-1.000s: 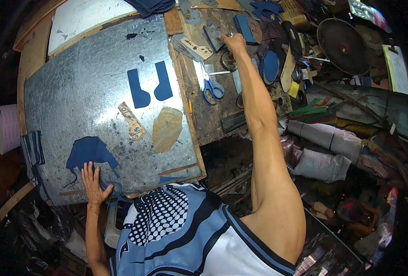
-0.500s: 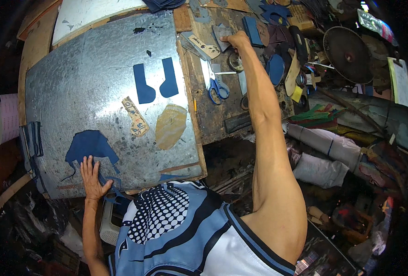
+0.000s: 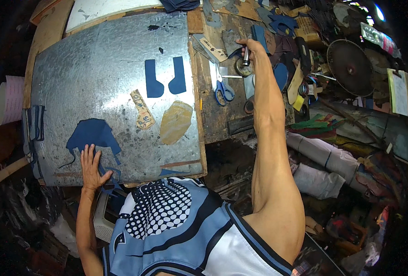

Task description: Cutting and preparing blue material components on a cluttered workbench.

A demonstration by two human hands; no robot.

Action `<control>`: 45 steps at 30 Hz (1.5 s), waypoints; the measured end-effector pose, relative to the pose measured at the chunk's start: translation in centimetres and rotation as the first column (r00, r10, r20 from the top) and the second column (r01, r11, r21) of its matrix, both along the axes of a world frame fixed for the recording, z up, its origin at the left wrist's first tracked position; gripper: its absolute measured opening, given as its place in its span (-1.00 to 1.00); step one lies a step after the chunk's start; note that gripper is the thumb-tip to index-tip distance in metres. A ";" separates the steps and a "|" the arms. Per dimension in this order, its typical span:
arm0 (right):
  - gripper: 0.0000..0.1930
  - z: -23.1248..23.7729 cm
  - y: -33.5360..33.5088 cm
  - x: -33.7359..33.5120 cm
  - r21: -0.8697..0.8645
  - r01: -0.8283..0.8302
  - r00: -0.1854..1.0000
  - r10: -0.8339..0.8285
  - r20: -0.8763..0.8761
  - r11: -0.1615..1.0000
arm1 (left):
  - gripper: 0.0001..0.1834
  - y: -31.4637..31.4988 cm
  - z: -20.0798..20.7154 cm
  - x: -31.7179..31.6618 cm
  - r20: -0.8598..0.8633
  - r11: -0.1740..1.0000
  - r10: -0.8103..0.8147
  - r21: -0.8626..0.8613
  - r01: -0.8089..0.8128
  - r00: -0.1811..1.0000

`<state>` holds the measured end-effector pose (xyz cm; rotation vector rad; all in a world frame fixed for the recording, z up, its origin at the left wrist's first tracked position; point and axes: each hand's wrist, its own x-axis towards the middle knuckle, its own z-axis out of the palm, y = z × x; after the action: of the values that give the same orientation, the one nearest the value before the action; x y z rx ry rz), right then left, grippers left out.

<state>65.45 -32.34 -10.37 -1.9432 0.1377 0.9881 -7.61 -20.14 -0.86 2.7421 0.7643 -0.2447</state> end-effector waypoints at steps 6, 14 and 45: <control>-0.73 6.2 -3.1 -5.8 0.304 -0.002 0.985 -0.050 0.162 0.953 | -0.27 0.3 4.7 4.0 -0.051 0.996 -0.003 -0.092 -0.001 0.999; -0.62 15.6 -2.4 -37.0 0.384 -0.576 0.778 0.339 0.529 0.722 | -0.18 -5.3 5.5 17.2 -0.110 -0.117 0.937 -0.993 0.001 0.332; -0.71 13.7 -4.6 -57.1 0.338 -0.386 0.911 0.412 -0.005 0.858 | -0.53 -4.3 -3.2 4.1 -0.494 -0.698 0.683 -0.658 0.282 0.538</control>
<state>8.31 -36.90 3.33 -1.6509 -0.3867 1.2675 -3.51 -24.46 -4.01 0.1045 0.6583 0.1724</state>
